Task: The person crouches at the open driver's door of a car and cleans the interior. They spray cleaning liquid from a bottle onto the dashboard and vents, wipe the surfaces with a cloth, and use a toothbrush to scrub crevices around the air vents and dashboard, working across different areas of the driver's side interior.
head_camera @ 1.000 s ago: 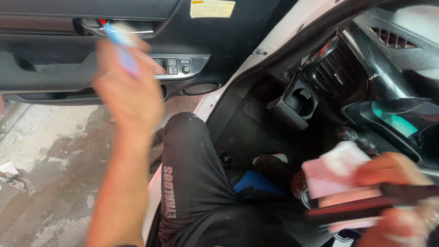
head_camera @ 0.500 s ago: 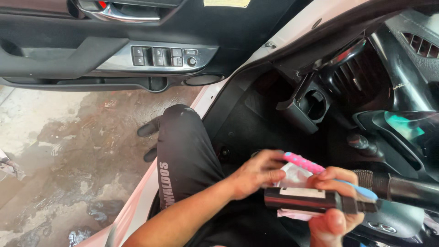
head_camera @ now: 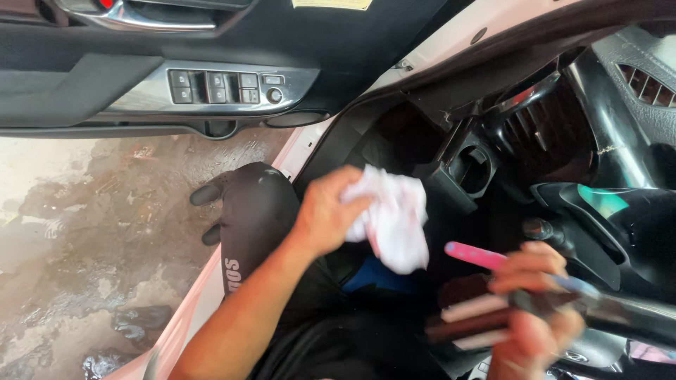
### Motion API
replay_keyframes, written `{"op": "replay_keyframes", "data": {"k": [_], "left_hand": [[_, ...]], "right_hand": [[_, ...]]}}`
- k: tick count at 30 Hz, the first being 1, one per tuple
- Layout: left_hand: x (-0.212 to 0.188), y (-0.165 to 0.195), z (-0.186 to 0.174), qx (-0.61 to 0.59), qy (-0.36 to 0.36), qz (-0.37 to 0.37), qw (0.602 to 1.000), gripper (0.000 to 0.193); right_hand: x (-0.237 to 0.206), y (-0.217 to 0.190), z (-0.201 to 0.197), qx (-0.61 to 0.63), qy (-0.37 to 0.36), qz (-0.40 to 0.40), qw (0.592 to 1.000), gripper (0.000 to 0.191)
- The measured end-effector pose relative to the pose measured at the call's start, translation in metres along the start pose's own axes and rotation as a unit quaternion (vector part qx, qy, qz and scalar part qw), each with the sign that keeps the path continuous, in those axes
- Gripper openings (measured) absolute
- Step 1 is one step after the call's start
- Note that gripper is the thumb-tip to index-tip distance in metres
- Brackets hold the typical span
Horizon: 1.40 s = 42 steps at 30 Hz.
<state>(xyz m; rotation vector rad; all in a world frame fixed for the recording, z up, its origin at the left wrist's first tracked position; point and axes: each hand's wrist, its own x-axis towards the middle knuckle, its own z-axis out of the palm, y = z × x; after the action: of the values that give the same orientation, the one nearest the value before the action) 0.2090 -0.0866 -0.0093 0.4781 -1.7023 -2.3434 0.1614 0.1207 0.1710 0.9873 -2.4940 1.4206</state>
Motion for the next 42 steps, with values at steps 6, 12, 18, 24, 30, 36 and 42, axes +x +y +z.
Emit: {"op": "replay_keyframes", "data": {"k": [6,12,18,24,30,36,42], "left_hand": [[0.131,-0.013,0.046,0.1,0.023,0.203,0.974,0.027],[0.154,-0.017,0.084,0.198,-0.125,0.113,0.966,0.026],[0.148,0.006,0.069,0.126,-0.008,0.193,0.973,0.025],[0.166,0.0,0.1,0.184,0.076,0.3,0.933,0.019],[0.174,-0.007,0.089,0.162,-0.019,0.265,0.95,0.022],[0.167,0.023,0.095,0.209,0.023,0.351,0.912,0.016],[0.16,0.031,0.086,0.261,-0.021,0.357,0.897,0.017]], "right_hand": [[0.03,0.043,0.042,-0.041,-0.099,0.021,0.994,0.03],[0.052,0.066,0.07,-0.126,-0.107,0.156,0.974,0.022],[0.055,0.066,0.077,-0.201,-0.114,0.021,0.973,0.024],[0.052,0.061,0.082,-0.221,-0.097,-0.005,0.97,0.024],[0.053,0.063,0.086,-0.224,-0.087,0.022,0.97,0.024],[0.051,0.079,0.087,-0.217,-0.039,-0.013,0.975,0.029],[0.025,0.139,0.094,-0.238,-0.039,-0.071,0.968,0.04]]}}
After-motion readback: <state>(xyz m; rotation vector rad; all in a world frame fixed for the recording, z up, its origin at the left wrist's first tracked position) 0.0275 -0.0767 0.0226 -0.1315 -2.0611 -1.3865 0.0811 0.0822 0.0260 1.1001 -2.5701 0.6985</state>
